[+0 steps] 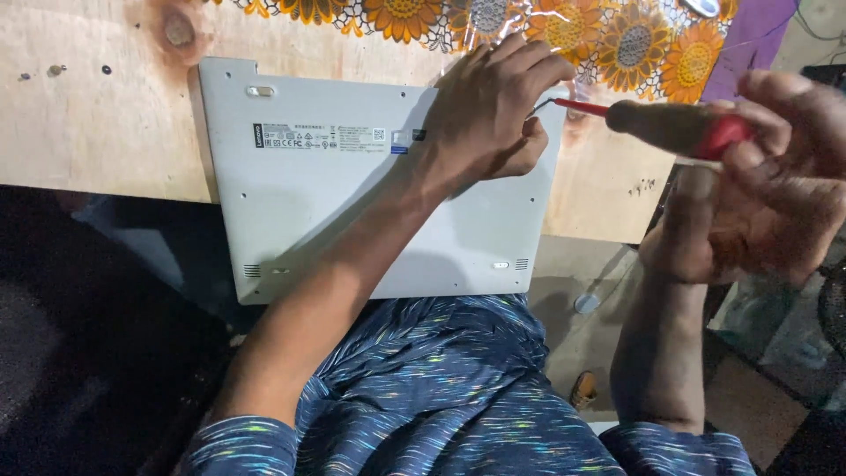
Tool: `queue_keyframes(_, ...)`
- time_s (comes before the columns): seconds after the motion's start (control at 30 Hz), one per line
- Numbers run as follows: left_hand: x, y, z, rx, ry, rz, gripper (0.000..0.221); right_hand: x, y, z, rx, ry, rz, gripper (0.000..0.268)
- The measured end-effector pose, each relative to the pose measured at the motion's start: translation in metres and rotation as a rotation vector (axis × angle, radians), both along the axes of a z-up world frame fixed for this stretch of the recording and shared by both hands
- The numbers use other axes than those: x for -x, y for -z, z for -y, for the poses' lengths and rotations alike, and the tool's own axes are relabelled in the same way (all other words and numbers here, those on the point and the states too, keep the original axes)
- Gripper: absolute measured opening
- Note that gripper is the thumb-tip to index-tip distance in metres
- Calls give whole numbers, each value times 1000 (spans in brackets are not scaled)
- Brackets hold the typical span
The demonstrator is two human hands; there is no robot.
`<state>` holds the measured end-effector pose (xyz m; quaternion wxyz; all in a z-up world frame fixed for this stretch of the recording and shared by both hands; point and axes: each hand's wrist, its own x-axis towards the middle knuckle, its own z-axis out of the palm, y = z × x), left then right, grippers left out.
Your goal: Removing screws from the bottom case of a laptop using a screwdriver and then prying the case open.
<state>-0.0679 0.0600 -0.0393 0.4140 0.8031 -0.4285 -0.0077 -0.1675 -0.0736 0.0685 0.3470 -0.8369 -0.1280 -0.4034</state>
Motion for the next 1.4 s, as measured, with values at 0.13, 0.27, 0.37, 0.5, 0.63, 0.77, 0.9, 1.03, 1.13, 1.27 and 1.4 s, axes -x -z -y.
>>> queue_keyframes(0.13, 0, -3, -2, 18, 1, -6, 43, 4, 13, 7, 7, 127, 64, 23)
queue_keyframes(0.27, 0, 2, 0, 17, 14, 17, 43, 11, 9, 8, -27, 104, -11, 31)
queue_keyframes(0.37, 1, 2, -1, 11, 13, 3, 43, 39, 29, 24, -58, 235, -194, 30)
queue_keyframes(0.5, 0, 2, 0, 30, -4, 16, 45, 2, 18, 12, -11, 128, 140, 34)
queue_keyframes(0.63, 3, 2, -1, 11, -13, 8, 42, -1, 7, 4, 31, -80, 40, 23)
queue_keyframes(0.77, 3, 4, 1, -41, -41, 81, 41, -7, 4, -7, 50, 162, 163, 27)
queue_keyframes(0.9, 13, 15, -9, -237, -229, 143, 35, -2, 1, -14, -56, 71, 77, 26)
queue_keyframes(1.03, 22, -6, -28, -346, -221, 61, 57, 12, 11, -4, -73, -18, 76, 22)
queue_keyframes(1.13, 23, -18, -26, -567, -168, 86, 83, 15, 9, -15, -123, 66, 70, 20)
queue_keyframes(1.27, 17, -22, -19, -628, -149, 6, 92, 34, 16, -15, -110, 27, 136, 22)
queue_keyframes(1.4, 24, -30, -18, -548, -155, -42, 94, 52, 4, -36, -182, 253, 142, 33)
